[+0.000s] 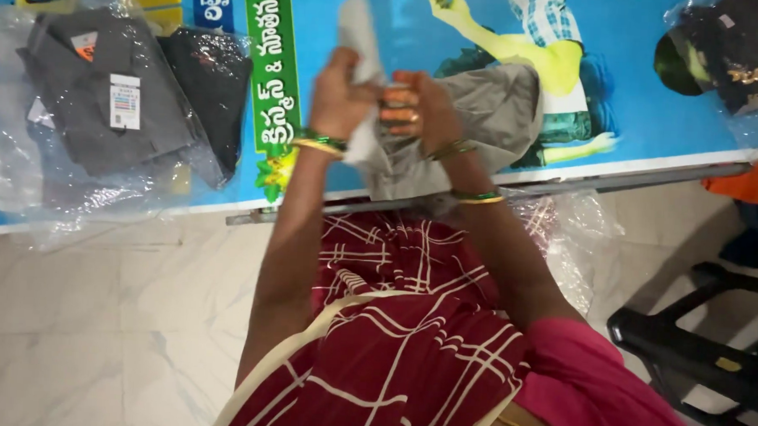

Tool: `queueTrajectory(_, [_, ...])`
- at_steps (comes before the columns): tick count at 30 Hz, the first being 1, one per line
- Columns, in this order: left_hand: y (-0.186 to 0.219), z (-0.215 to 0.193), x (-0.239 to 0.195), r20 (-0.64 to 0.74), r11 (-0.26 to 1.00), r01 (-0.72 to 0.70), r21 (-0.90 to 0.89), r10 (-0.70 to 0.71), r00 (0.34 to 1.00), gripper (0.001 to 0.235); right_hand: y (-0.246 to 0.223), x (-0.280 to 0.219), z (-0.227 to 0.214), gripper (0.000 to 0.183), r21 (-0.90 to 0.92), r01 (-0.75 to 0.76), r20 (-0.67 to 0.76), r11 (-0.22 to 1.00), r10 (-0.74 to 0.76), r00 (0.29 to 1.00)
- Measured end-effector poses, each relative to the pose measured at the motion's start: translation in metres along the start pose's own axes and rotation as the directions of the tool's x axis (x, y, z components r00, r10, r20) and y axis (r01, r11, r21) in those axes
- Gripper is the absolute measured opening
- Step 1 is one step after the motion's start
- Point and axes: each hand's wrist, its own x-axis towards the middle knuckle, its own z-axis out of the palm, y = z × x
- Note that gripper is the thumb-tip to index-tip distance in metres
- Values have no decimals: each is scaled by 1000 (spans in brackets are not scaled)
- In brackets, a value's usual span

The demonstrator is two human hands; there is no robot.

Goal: Fold various pieces of clothing and place them into plastic packaging.

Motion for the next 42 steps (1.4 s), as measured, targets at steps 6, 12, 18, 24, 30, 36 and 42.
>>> queueTrajectory(6, [-9,145,-16,432,661,217,-718,178,884,32,-27,-11,-122,32,-360,415,117,835,-401,909])
queueTrajectory(12, [-69,170,-65,-129,851,0,-524,-80,988,13,-53,-59,-134,40,-697,257,-72,669,-422,904])
queueTrajectory(18, [-150,157,-113,-104,953,293,71,-285,953,33,-34,-14,-221,38,-628,102,-243,771,-320,916])
queueTrajectory(24, [-88,151,-136,81,914,234,331,-275,958,66,-17,16,-260,35,-639,-68,-377,766,-234,896])
queueTrajectory(30, [-58,153,-121,408,884,41,466,-256,876,76,0,36,-286,27,-933,-148,-301,328,-482,823])
queueTrajectory(36, [-85,163,-134,340,909,-4,417,-152,928,68,32,69,-322,25,-985,-172,-156,33,-609,778])
queueTrajectory(42, [-132,191,-142,233,984,37,176,-78,969,59,47,104,-420,20,-975,-25,90,-222,-494,865])
